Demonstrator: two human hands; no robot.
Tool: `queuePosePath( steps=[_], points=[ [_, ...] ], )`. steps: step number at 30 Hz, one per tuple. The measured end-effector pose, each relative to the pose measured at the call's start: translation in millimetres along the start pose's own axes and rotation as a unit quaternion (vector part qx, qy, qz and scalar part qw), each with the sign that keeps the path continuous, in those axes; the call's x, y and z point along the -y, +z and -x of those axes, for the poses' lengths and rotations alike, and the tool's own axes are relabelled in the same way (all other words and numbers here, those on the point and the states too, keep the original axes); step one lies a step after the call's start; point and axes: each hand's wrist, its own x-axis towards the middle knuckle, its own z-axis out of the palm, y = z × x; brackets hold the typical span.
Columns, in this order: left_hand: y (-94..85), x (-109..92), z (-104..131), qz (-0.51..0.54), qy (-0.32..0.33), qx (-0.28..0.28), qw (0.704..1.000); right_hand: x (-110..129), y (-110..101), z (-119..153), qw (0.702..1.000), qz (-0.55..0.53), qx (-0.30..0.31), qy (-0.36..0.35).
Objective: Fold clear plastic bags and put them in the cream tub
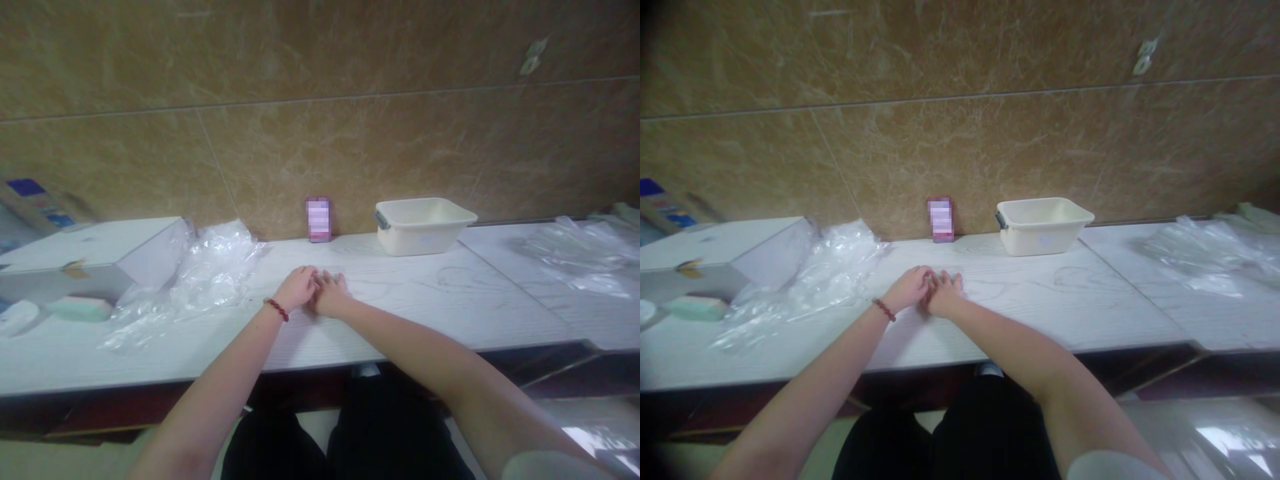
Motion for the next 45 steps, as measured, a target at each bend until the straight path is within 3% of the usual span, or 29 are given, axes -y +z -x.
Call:
queuePosePath(
  steps=[3, 6, 11, 19, 24, 26, 28, 30, 34, 38, 41, 45],
  points=[
    [15.2, -6, -14, 0.089, 0.058, 0.037, 0.994, 0, -1, -2, 1.000, 0.015, 0.004, -0.006],
    [28.0, 0, -19, 0.113, 0.027, 0.033, 0.993, -5, -1, -2, 1.000, -0.003, -0.010, -0.017],
    [38.4, 9, -13, 0.059, -0.004, 0.051, 0.997, -27, -2, 6, 1.000, -0.019, -0.021, -0.006],
    [35.0, 7, 0, -0.052, -0.040, 0.071, 0.995, -71, -6, 24, 0.997, 0.018, 0.007, 0.073],
    [27.6, 7, 1, -0.068, -0.079, 0.068, 0.992, -82, -9, 32, 0.996, 0.031, 0.017, 0.085],
    [22.7, 10, 0, -0.057, -0.090, 0.050, 0.993, -83, -15, 37, 0.996, 0.030, -0.006, 0.086],
    [16.5, 16, -1, -0.042, -0.104, 0.029, 0.993, -80, -23, 44, 0.997, 0.031, -0.047, 0.058],
    [9.8, 23, 0, -0.029, -0.118, 0.015, 0.993, -74, -33, 50, 0.997, 0.039, -0.070, -0.020],
    [-3.4, 31, 3, 0.015, -0.115, -0.012, 0.993, -56, -45, 56, 0.978, 0.082, -0.048, -0.187],
    [-16.3, 29, 6, 0.058, -0.086, -0.032, 0.994, -44, -45, 50, 0.961, 0.141, -0.022, -0.237],
    [-22.1, 26, 10, 0.076, -0.055, 0.000, 0.996, -42, -42, 45, 0.951, 0.166, -0.030, -0.258],
    [-17.6, 17, 16, 0.128, 0.047, 0.092, 0.986, -41, -44, 41, 0.959, 0.123, -0.061, -0.249]
  ],
)
